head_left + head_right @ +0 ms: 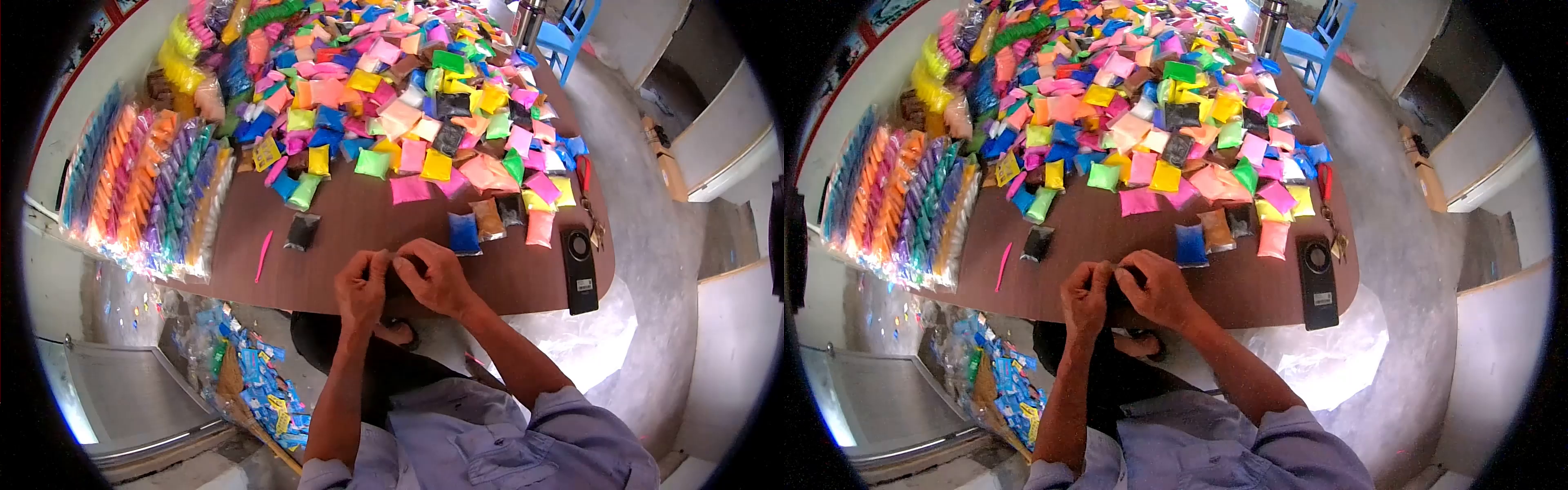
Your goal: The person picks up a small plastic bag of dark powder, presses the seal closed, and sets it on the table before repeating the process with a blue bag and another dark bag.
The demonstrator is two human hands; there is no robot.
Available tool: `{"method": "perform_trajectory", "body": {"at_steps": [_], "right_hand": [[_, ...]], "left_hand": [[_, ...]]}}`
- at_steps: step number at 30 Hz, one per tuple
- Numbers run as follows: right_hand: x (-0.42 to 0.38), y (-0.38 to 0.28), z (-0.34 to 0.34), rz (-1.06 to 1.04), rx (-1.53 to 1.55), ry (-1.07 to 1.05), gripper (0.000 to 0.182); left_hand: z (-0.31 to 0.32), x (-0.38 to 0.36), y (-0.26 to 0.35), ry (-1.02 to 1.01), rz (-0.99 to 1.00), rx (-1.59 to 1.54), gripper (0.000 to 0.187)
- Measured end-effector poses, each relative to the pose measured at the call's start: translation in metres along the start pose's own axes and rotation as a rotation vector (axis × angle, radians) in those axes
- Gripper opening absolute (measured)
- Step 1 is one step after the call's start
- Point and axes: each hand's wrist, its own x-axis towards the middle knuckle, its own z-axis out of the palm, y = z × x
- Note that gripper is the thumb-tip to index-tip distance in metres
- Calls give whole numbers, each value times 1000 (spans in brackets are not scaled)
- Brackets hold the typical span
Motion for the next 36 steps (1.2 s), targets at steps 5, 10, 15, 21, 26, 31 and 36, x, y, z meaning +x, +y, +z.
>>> {"method": "perform_trajectory", "body": {"at_steps": [5, 10, 15, 21, 26, 31, 36], "right_hand": [[-1, 6, 5, 3, -25, 20, 16], [-3, 3, -1, 103, 98, 47, 13], [-1, 5, 2, 51, 15, 32, 18], [-2, 0, 5, 89, -9, 27, 21], [-4, 5, 6, 40, -21, 105, 24], [-2, 4, 4, 88, 19, 169, 24], [-1, -7, 2, 180, 66, 80, 23]], "left_hand": [[2, -2, 1, 19, 53, -35, 25], [3, -5, 6, 9, 133, 10, 22], [1, -6, -5, -58, 164, 83, 22], [1, -8, -11, -27, 130, 118, 23], [3, -9, 2, -33, 143, -3, 23], [0, -8, -6, -75, 237, 125, 22], [0, -9, -9, -65, 197, 123, 22]]}}
